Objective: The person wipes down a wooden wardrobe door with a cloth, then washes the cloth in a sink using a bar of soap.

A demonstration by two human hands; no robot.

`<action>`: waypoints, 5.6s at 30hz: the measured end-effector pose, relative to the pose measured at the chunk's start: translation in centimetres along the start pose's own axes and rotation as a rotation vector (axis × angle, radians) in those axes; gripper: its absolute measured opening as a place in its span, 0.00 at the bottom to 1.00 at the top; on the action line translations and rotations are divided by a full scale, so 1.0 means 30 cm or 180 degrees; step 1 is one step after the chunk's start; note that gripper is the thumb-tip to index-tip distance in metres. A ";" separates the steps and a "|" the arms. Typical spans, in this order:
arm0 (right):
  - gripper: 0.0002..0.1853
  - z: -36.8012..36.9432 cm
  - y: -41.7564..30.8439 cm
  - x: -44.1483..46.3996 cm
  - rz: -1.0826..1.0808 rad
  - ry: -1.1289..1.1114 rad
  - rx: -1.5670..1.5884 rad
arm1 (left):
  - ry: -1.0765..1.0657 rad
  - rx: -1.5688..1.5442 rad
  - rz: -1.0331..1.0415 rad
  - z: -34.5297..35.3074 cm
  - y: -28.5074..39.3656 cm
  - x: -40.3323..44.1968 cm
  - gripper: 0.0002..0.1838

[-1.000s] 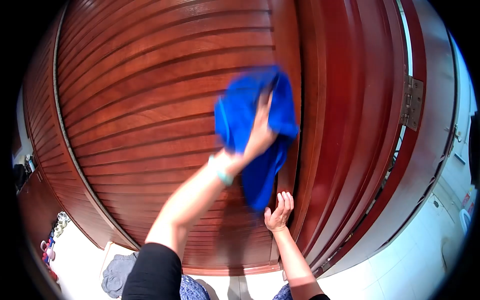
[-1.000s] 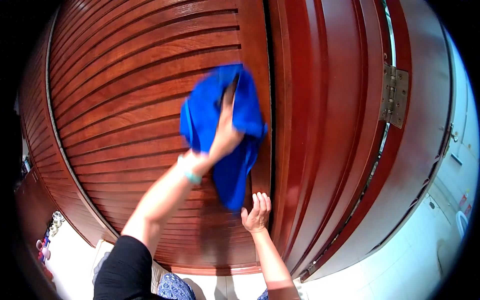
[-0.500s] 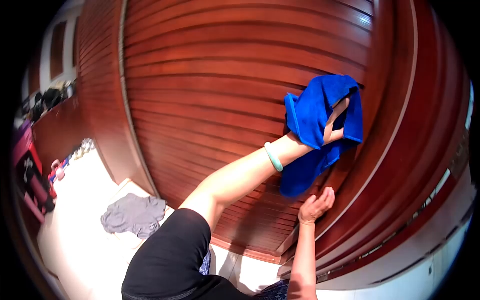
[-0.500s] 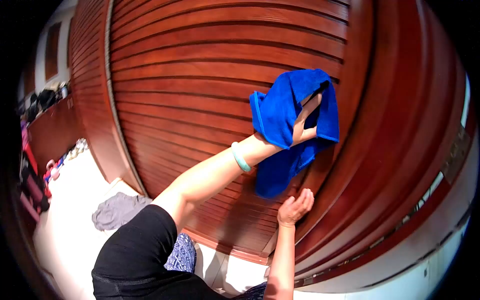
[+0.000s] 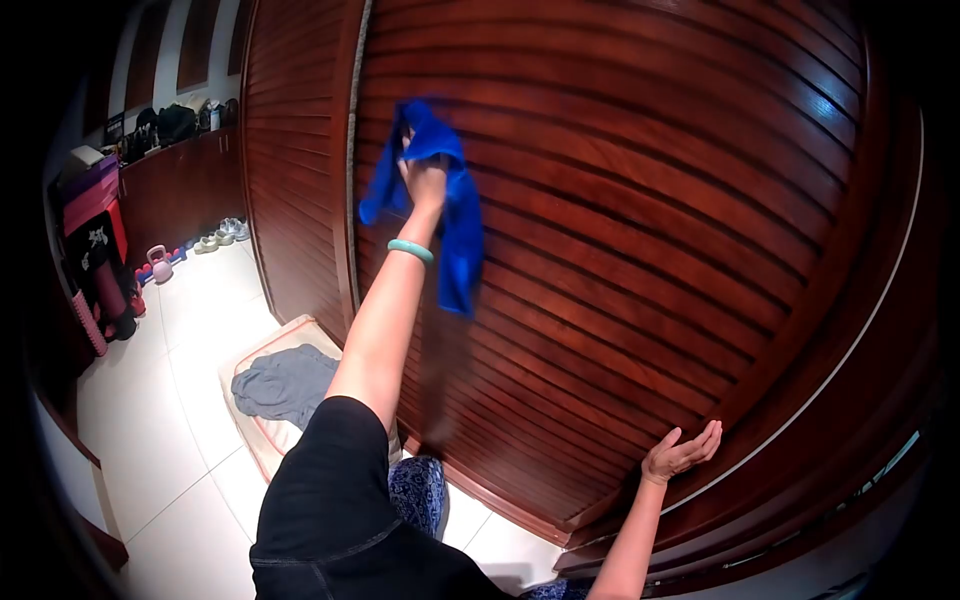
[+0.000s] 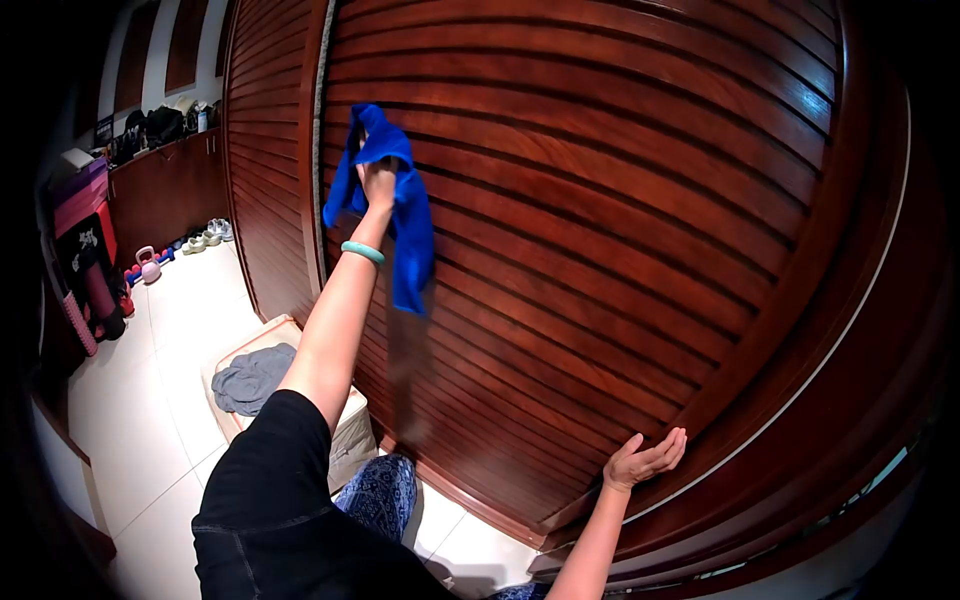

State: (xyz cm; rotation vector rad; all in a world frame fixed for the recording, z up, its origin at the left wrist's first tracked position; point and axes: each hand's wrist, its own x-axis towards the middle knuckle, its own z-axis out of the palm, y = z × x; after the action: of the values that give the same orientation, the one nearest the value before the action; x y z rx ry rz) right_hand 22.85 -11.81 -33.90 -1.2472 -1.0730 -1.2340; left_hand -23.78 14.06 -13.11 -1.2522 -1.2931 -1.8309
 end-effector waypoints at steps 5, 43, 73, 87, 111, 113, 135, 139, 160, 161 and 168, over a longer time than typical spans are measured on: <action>0.27 -0.007 -0.008 0.003 0.0017 -0.0060 -0.0024 | 0.0123 0.0151 0.0781 -0.061 0.285 -0.092 0.23; 0.34 0.018 0.013 -0.012 0.0042 -0.0071 -0.0534 | 0.0006 0.0060 -0.0216 0.025 -0.355 0.152 0.35; 0.28 0.000 -0.010 0.011 0.0025 -0.0007 0.0068 | -0.3412 -0.3209 0.0615 -0.179 0.752 -0.458 0.32; 0.28 -0.003 -0.014 0.007 0.0103 -0.0078 0.0044 | 0.0043 -0.0681 0.0126 -0.063 -0.086 -0.263 0.30; 0.28 0.023 0.038 -0.026 0.0061 -0.0016 -0.0140 | -0.2172 -0.3345 0.1802 -0.152 1.166 -0.796 0.25; 0.29 -0.001 0.051 -0.033 0.0045 -0.0030 -0.0318 | -0.1714 -0.3235 0.1993 -0.175 1.055 -0.716 0.25; 0.29 0.016 0.002 0.006 -0.0221 0.0071 -0.0363 | -0.0032 -0.0922 -0.0861 -0.043 -0.521 -0.251 0.36; 0.30 0.017 0.005 0.005 -0.0157 0.0023 -0.0362 | -0.0341 0.1087 -0.0723 0.063 -0.644 -0.369 0.33; 0.27 -0.007 -0.015 0.004 0.0158 -0.0120 0.0166 | -0.0257 -0.0524 0.0904 -0.150 0.362 -0.764 0.33; 0.27 -0.015 -0.013 0.002 0.0225 -0.0205 0.0201 | -0.0560 -0.0683 0.0814 -0.178 0.445 -0.783 0.30; 0.24 -0.106 -0.006 -0.049 0.0428 -0.0622 0.0963 | -0.2475 -0.2012 0.0681 -0.228 0.905 -1.012 0.18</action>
State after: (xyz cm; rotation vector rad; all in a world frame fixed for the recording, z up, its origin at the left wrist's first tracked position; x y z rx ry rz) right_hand 22.33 -14.88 -35.54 -1.1987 -1.2440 -0.8250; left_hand 8.71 -4.37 -30.73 -2.5114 -0.8557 -1.6986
